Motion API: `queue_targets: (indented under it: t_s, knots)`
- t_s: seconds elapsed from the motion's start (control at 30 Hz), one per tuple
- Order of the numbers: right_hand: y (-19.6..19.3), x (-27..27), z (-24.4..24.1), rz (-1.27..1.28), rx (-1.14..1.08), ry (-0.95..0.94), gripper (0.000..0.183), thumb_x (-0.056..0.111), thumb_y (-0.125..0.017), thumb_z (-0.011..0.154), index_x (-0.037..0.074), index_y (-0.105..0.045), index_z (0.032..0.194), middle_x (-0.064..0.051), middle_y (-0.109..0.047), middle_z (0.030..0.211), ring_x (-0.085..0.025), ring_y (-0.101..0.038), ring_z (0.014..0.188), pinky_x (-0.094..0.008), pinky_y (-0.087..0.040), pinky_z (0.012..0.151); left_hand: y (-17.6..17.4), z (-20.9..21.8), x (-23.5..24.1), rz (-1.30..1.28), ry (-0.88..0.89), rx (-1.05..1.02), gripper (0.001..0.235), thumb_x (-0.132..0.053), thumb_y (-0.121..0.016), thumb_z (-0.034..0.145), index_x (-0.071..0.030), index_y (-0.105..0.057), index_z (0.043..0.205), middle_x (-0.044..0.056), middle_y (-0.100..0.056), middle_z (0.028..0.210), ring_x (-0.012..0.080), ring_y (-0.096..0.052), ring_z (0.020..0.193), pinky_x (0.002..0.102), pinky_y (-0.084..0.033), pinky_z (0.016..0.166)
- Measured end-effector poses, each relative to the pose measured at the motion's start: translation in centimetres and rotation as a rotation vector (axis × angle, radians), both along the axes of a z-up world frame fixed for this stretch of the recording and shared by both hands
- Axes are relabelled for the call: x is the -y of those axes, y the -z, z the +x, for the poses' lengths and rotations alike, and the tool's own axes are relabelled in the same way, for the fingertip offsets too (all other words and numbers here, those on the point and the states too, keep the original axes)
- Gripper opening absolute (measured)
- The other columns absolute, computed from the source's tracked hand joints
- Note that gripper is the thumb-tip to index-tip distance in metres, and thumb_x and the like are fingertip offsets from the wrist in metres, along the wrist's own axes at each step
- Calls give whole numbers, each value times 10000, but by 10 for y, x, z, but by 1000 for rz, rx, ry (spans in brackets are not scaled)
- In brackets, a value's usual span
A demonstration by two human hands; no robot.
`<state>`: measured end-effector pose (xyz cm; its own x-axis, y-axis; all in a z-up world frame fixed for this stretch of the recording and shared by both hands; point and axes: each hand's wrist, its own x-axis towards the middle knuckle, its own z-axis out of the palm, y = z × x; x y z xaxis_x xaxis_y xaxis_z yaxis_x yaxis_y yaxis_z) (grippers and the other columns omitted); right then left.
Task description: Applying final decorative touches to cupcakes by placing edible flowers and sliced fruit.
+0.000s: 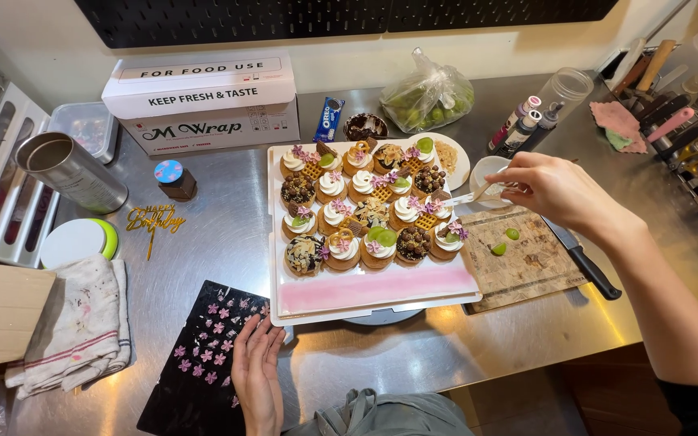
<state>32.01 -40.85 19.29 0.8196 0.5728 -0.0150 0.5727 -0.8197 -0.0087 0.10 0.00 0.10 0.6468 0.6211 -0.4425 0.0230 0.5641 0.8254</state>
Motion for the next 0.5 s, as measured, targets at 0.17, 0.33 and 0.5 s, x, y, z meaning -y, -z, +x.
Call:
queue_targets:
  t_s: [0.17,0.33,0.5]
  knots:
    - [1,0,-7,-94,107,-70,431,317,-810,1050,322,-810,1481,-2,-769,1235,-295,-779,997,-520,-633,646,1,1,0,-13,-6,1,506,-60,-561,1117,17,-599,1616,304,-675,1611,386,-723,1334,459,-580,1246]
    - [-4,-2,-13,-147,102,-51,468,319,-793,1056,320,-775,1524,-21,-763,1253,-321,-775,1057,-546,-655,711,8,1,-1,-13,0,17,497,-40,-580,1111,19,-606,1603,287,-688,1593,362,-717,1334,445,-577,1245]
    - [-4,2,-12,-147,106,-41,464,306,-820,1037,305,-786,1500,-25,-762,1165,-318,-763,1020,-544,-634,676,16,0,-2,-10,1,34,499,5,-607,1096,30,-610,1595,275,-704,1573,342,-720,1349,429,-580,1252]
